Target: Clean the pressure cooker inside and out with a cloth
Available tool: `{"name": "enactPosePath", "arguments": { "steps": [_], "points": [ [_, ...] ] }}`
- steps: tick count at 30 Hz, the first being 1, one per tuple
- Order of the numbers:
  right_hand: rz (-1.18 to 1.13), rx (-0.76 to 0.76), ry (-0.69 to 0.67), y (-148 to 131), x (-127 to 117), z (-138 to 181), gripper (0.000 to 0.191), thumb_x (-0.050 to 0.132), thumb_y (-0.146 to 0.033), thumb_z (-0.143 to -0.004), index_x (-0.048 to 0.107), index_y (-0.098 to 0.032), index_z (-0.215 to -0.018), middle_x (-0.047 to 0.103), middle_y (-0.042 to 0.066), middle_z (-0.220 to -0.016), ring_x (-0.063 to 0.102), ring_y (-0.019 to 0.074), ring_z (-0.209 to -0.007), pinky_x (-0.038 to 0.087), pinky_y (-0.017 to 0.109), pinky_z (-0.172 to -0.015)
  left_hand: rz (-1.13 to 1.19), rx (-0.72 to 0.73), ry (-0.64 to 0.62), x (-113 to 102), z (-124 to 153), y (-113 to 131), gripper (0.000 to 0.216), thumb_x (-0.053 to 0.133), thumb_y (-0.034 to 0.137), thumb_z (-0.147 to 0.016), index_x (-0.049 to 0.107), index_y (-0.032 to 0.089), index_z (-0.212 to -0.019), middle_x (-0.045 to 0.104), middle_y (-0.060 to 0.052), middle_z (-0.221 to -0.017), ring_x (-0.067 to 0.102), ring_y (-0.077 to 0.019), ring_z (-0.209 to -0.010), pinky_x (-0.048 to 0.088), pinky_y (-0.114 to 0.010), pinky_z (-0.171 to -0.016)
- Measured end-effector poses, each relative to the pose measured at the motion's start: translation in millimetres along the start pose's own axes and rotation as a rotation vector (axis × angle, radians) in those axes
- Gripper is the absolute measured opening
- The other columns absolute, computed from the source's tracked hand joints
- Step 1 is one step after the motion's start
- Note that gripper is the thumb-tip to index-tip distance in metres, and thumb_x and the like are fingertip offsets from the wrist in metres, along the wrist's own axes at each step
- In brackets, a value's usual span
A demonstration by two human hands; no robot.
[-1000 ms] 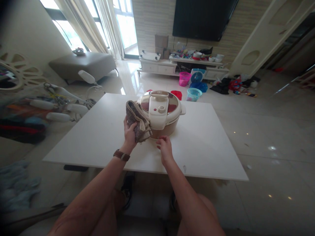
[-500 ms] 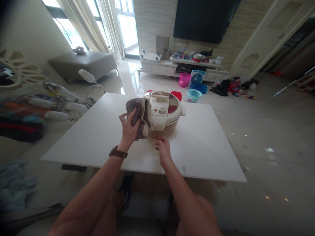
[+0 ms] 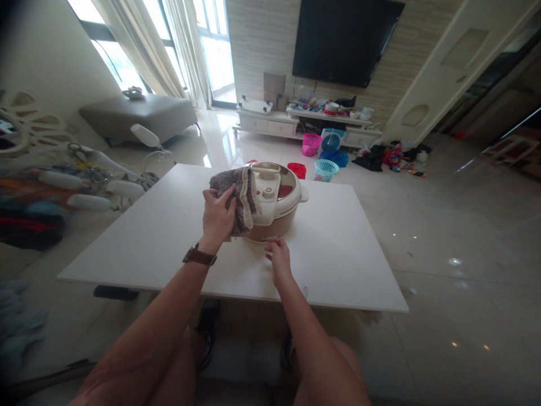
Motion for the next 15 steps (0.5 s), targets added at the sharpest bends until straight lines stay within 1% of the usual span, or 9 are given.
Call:
{"name": "enactPosePath", "arguments": {
  "steps": [1,3,6,7,8,10,12,15],
  "points": [
    [-0.003,-0.004,-0.004,-0.8,-0.8,0.5,0.024,0.067,-0.039,-0.057,0.062,-0.026,-0.077,0.066,0.0,-0.085,0.061,0.0203,-0.084,0.044,0.031,-0.07,-0.022,0.001,-0.018,-1.2,-6.3,1.6,0.047,0.048,0.035,-0.103,0.064,0.03,-0.147,0.044,-0.015,-0.132,0.055,-0.0336,-0.126,0.05,-0.053,-0.111],
    [-0.011,-0.004,-0.011,-1.5,-1.6,1.3,0.024,0.068,-0.038,-0.057,0.062,-0.026,-0.077,0.066,0.0,-0.085,0.061,0.0202,-0.084,0.044,0.031,-0.07,-0.081,0.064,-0.084,-2.3,-20.1,10.6,0.047,0.045,0.033,-0.103,0.064,0.032,-0.147,0.044,-0.015,-0.135,0.056,-0.0338,-0.125,0.051,-0.053,-0.109],
    [-0.026,0.003,-0.014,-1.7,-1.6,1.0,0.023,0.068,-0.038,-0.058,0.062,-0.026,-0.076,0.065,0.0,-0.083,0.061,0.0203,-0.083,0.044,0.031,-0.07,-0.217,0.209,-0.236,-2.0,-40.3,28.8,0.05,0.042,0.029,-0.103,0.061,0.039,-0.149,0.045,-0.013,-0.141,0.055,-0.0345,-0.125,0.052,-0.053,-0.106],
    [-0.028,0.006,-0.015,-1.8,-1.4,0.7,0.022,0.068,-0.037,-0.058,0.062,-0.026,-0.076,0.065,0.0,-0.082,0.061,0.0204,-0.083,0.044,0.031,-0.07,-0.266,0.235,-0.294,-2.0,-46.3,32.6,0.053,0.042,0.027,-0.102,0.06,0.041,-0.149,0.045,-0.013,-0.142,0.056,-0.0347,-0.124,0.052,-0.053,-0.105],
    [-0.029,0.008,-0.015,-2.0,-1.2,0.4,0.022,0.068,-0.037,-0.058,0.062,-0.026,-0.076,0.064,0.0,-0.081,0.061,0.0205,-0.083,0.044,0.031,-0.07,-0.308,0.243,-0.349,-2.4,-51.7,34.5,0.055,0.042,0.025,-0.101,0.058,0.043,-0.15,0.046,-0.012,-0.142,0.058,-0.0347,-0.122,0.053,-0.053,-0.103],
    [-0.032,0.005,-0.018,-3.1,-0.6,-0.1,0.022,0.068,-0.037,-0.058,0.062,-0.026,-0.076,0.065,0.0,-0.082,0.061,0.0204,-0.083,0.044,0.031,-0.071,-0.372,0.205,-0.435,-4.5,-60.2,33.7,0.06,0.045,0.021,-0.097,0.056,0.044,-0.152,0.049,-0.012,-0.14,0.062,-0.0341,-0.115,0.053,-0.052,-0.101],
    [-0.039,-0.001,-0.02,-4.7,0.1,-0.2,0.023,0.067,-0.037,-0.058,0.062,-0.026,-0.077,0.066,0.0,-0.084,0.061,0.02,-0.083,0.044,0.031,-0.071,-0.406,0.164,-0.467,-7.0,-63.4,31.8,0.062,0.047,0.019,-0.094,0.057,0.042,-0.151,0.05,-0.013,-0.139,0.065,-0.0329,-0.11,0.053,-0.05,-0.101],
    [-0.044,-0.002,-0.025,-6.8,1.3,0.1,0.023,0.067,-0.037,-0.059,0.062,-0.026,-0.077,0.067,0.0,-0.085,0.062,0.02,-0.083,0.044,0.031,-0.071,-0.357,0.21,-0.43,-6.2,-56.8,34.7,0.06,0.046,0.021,-0.095,0.058,0.039,-0.151,0.05,-0.012,-0.138,0.066,-0.0305,-0.11,0.052,-0.048,-0.106]
  ]
}}
Point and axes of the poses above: each hand's wrist, its own z-axis away from the middle knuckle, its own x-axis out of the palm, y = z × x, the point moved 5 cm from there along -z, towards the middle knuckle
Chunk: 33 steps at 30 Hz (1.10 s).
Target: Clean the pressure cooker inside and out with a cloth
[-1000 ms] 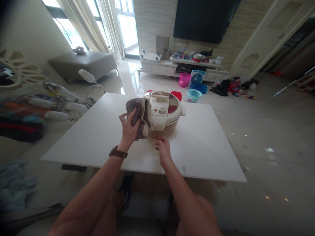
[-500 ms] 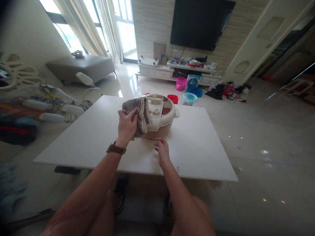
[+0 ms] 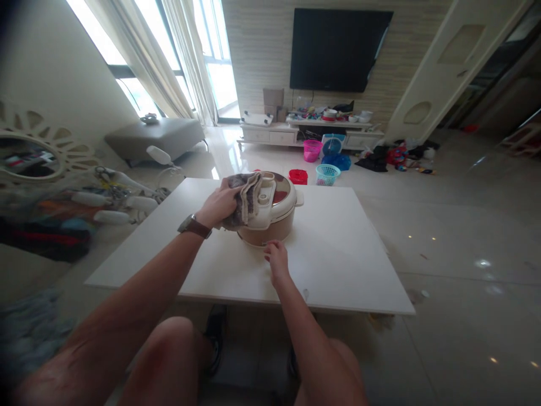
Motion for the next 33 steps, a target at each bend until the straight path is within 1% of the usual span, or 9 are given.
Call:
{"name": "enactPosePath", "arguments": {
  "steps": [3,8,10,13,17,21,26,30,33],
  "points": [
    [-0.005,-0.002,-0.008,-1.0,0.4,0.2,0.022,0.067,-0.038,-0.059,0.063,-0.026,-0.077,0.067,0.0,-0.082,0.062,0.0203,-0.084,0.044,0.03,-0.07,0.157,-0.009,0.124,9.1,7.9,-0.9,0.055,0.042,0.027,-0.099,0.06,0.035,-0.15,0.051,-0.012,-0.135,0.066,-0.0291,-0.112,0.05,-0.048,-0.111],
    [-0.018,-0.006,-0.033,-1.4,-1.7,0.2,0.022,0.067,-0.039,-0.059,0.063,-0.026,-0.077,0.068,0.0,-0.083,0.063,0.0194,-0.082,0.044,0.03,-0.069,0.601,-0.265,0.298,21.6,19.0,-43.5,0.05,0.054,0.032,-0.09,0.073,0.02,-0.135,0.06,-0.014,-0.123,0.064,-0.029,-0.118,0.05,-0.05,-0.114],
    [-0.018,0.001,-0.037,-2.6,-3.2,0.4,0.022,0.066,-0.039,-0.059,0.063,-0.026,-0.076,0.068,0.0,-0.082,0.063,0.0194,-0.081,0.045,0.03,-0.07,0.823,-0.265,0.277,20.5,25.0,-58.2,0.055,0.055,0.026,-0.083,0.072,0.015,-0.134,0.066,-0.014,-0.117,0.067,-0.0274,-0.109,0.056,-0.05,-0.105],
    [-0.023,0.003,-0.034,-6.1,-5.3,1.5,0.022,0.065,-0.039,-0.058,0.063,-0.026,-0.075,0.068,0.0,-0.079,0.063,0.0194,-0.08,0.045,0.03,-0.07,1.006,-0.121,0.11,13.9,36.8,-63.0,0.071,0.063,0.019,-0.071,0.065,0.013,-0.142,0.069,-0.014,-0.118,0.07,-0.0251,-0.099,0.063,-0.046,-0.09],
    [-0.023,0.011,-0.043,-9.5,-6.0,4.0,0.022,0.067,-0.039,-0.057,0.063,-0.026,-0.075,0.068,0.0,-0.079,0.063,0.0195,-0.08,0.045,0.03,-0.07,0.734,0.087,0.17,-5.9,52.0,-56.2,0.062,0.067,0.017,-0.068,0.073,0.019,-0.13,0.061,-0.013,-0.132,0.067,-0.0229,-0.107,0.064,-0.036,-0.082],
    [-0.037,0.023,-0.057,-9.2,-5.1,6.0,0.022,0.067,-0.039,-0.056,0.063,-0.025,-0.073,0.067,-0.001,-0.076,0.063,0.0191,-0.079,0.044,0.03,-0.069,0.382,0.169,0.23,-22.4,51.4,-43.7,0.035,0.058,0.017,-0.078,0.078,0.019,-0.107,0.064,-0.008,-0.106,0.062,-0.0184,-0.088,0.059,-0.038,-0.086],
    [-0.046,0.017,-0.063,-8.5,-5.6,6.4,0.023,0.067,-0.04,-0.056,0.063,-0.025,-0.073,0.067,-0.001,-0.077,0.062,0.0183,-0.078,0.044,0.03,-0.069,0.205,-0.001,0.477,-72.3,38.0,-43.2,0.016,0.057,0.028,-0.09,0.068,0.018,-0.084,0.064,-0.007,-0.096,0.059,-0.0231,-0.097,0.051,-0.037,-0.093],
    [-0.054,0.019,-0.059,-7.9,-6.6,5.8,0.024,0.067,-0.04,-0.055,0.063,-0.025,-0.072,0.067,-0.001,-0.078,0.062,0.0183,-0.078,0.043,0.03,-0.069,0.146,-0.181,0.485,-107.7,26.3,-42.8,0.017,0.057,0.03,-0.093,0.061,0.018,-0.081,0.063,-0.004,-0.08,0.057,-0.0198,-0.083,0.046,-0.033,-0.084],
    [-0.06,0.017,-0.057,-7.4,-6.4,5.6,0.024,0.067,-0.041,-0.054,0.063,-0.025,-0.072,0.066,-0.001,-0.077,0.062,0.0187,-0.079,0.043,0.03,-0.07,0.053,-0.196,0.499,-118.9,20.1,-29.5,0.017,0.055,0.031,-0.095,0.061,0.017,-0.086,0.064,-0.005,-0.081,0.06,-0.0216,-0.084,0.044,-0.035,-0.084]
  ]
}}
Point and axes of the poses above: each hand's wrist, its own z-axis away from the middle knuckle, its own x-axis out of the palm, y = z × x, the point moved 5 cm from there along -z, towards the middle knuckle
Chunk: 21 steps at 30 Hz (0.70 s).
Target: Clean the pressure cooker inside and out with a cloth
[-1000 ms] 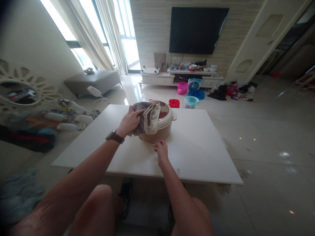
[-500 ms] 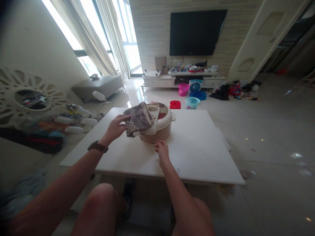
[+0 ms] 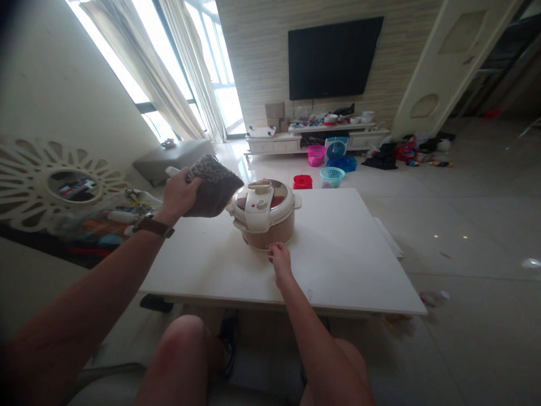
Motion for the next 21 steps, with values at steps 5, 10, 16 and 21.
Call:
{"name": "enactPosePath", "arguments": {
  "steps": [5,10,16,21],
  "points": [
    [0.006,-0.01,-0.007,0.3,1.2,1.2,0.024,0.067,-0.042,-0.056,0.063,-0.025,-0.072,0.066,-0.001,-0.076,0.062,0.0186,-0.078,0.043,0.03,-0.07,0.004,0.266,-0.196,43.0,17.8,39.3,0.024,0.055,0.033,-0.093,0.066,0.019,-0.109,0.071,-0.011,-0.1,0.067,-0.0287,-0.095,0.05,-0.041,-0.089],
    [0.001,-0.011,-0.008,0.0,0.5,3.1,0.024,0.068,-0.043,-0.056,0.063,-0.025,-0.072,0.068,-0.001,-0.079,0.062,0.0183,-0.078,0.043,0.03,-0.07,0.097,0.405,-0.533,113.7,57.9,59.2,0.079,0.068,0.022,-0.075,0.048,0.013,-0.151,0.058,-0.02,-0.148,0.058,-0.0372,-0.134,0.05,-0.049,-0.11],
    [-0.001,-0.02,-0.004,-0.8,-2.2,2.8,0.022,0.068,-0.041,-0.058,0.063,-0.025,-0.072,0.069,0.0,-0.078,0.062,0.0186,-0.078,0.043,0.03,-0.069,0.083,0.306,-0.594,134.2,62.0,47.0,0.089,0.057,0.013,-0.078,0.038,0.022,-0.165,0.031,-0.012,-0.173,0.023,-0.0432,-0.16,0.027,-0.066,-0.127],
    [-0.006,-0.015,0.007,-1.7,-3.7,2.0,0.02,0.067,-0.04,-0.059,0.062,-0.025,-0.071,0.069,-0.001,-0.078,0.062,0.0187,-0.078,0.043,0.03,-0.069,0.134,0.181,-0.54,133.0,50.2,-0.8,0.088,0.053,0.006,-0.074,0.047,0.02,-0.161,0.045,-0.009,-0.166,0.034,-0.0347,-0.158,0.026,-0.051,-0.132]
  ]
}}
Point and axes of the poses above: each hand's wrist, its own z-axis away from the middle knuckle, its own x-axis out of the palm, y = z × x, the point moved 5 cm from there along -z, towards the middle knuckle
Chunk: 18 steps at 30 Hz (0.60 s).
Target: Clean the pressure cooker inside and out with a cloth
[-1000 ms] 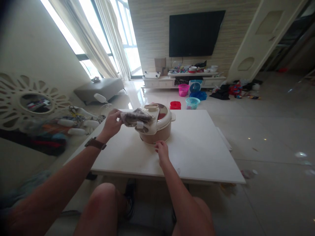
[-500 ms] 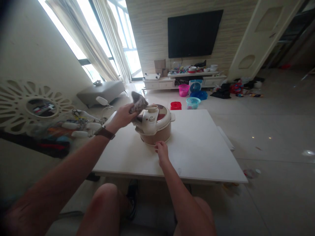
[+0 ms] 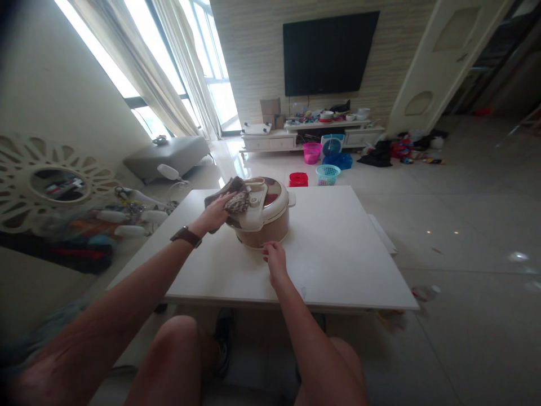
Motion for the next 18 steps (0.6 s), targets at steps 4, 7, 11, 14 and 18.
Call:
{"name": "enactPosePath", "arguments": {
  "steps": [4,7,11,14,18],
  "points": [
    [0.0,0.006,-0.01,-2.1,0.1,-1.3,0.02,0.067,-0.04,-0.058,0.062,-0.025,-0.072,0.068,-0.001,-0.077,0.062,0.0188,-0.078,0.043,0.03,-0.069,0.068,-0.039,0.06,3.8,1.6,-7.9,0.076,0.054,0.015,-0.085,0.049,0.027,-0.159,0.047,-0.007,-0.165,0.029,-0.0352,-0.16,0.021,-0.062,-0.13],
    [0.003,0.005,-0.004,-5.2,-1.4,-4.0,0.022,0.067,-0.04,-0.058,0.062,-0.025,-0.072,0.068,-0.001,-0.078,0.063,0.0189,-0.078,0.043,0.03,-0.069,0.071,-0.029,0.026,13.5,10.8,12.6,0.072,0.057,0.024,-0.089,0.047,0.038,-0.159,0.036,-0.004,-0.171,0.017,-0.0447,-0.162,0.012,-0.081,-0.122],
    [-0.003,0.027,0.014,-8.8,-3.8,-7.6,0.022,0.068,-0.039,-0.056,0.062,-0.025,-0.072,0.068,0.0,-0.08,0.063,0.0189,-0.079,0.043,0.03,-0.069,0.082,0.0,0.083,31.4,44.2,27.4,0.079,0.054,0.015,-0.088,0.041,0.037,-0.163,0.025,-0.003,-0.176,0.009,-0.0415,-0.163,0.01,-0.078,-0.124],
    [-0.011,0.04,0.025,-9.1,-4.7,-8.5,0.022,0.068,-0.038,-0.055,0.062,-0.025,-0.071,0.067,0.0,-0.079,0.063,0.019,-0.079,0.044,0.03,-0.069,0.112,0.032,0.22,51.9,76.5,21.5,0.086,0.053,0.01,-0.086,0.033,0.038,-0.166,0.018,0.0,-0.177,0.004,-0.0345,-0.165,0.012,-0.067,-0.129],
    [0.002,0.038,0.037,-5.8,-4.0,-9.1,0.021,0.068,-0.038,-0.056,0.063,-0.025,-0.071,0.067,0.0,-0.08,0.063,0.0192,-0.08,0.044,0.03,-0.069,0.099,0.072,0.312,79.0,100.0,20.0,0.087,0.057,0.01,-0.086,0.033,0.038,-0.166,0.009,0.0,-0.179,-0.002,-0.0342,-0.165,0.01,-0.065,-0.131]
  ]
}}
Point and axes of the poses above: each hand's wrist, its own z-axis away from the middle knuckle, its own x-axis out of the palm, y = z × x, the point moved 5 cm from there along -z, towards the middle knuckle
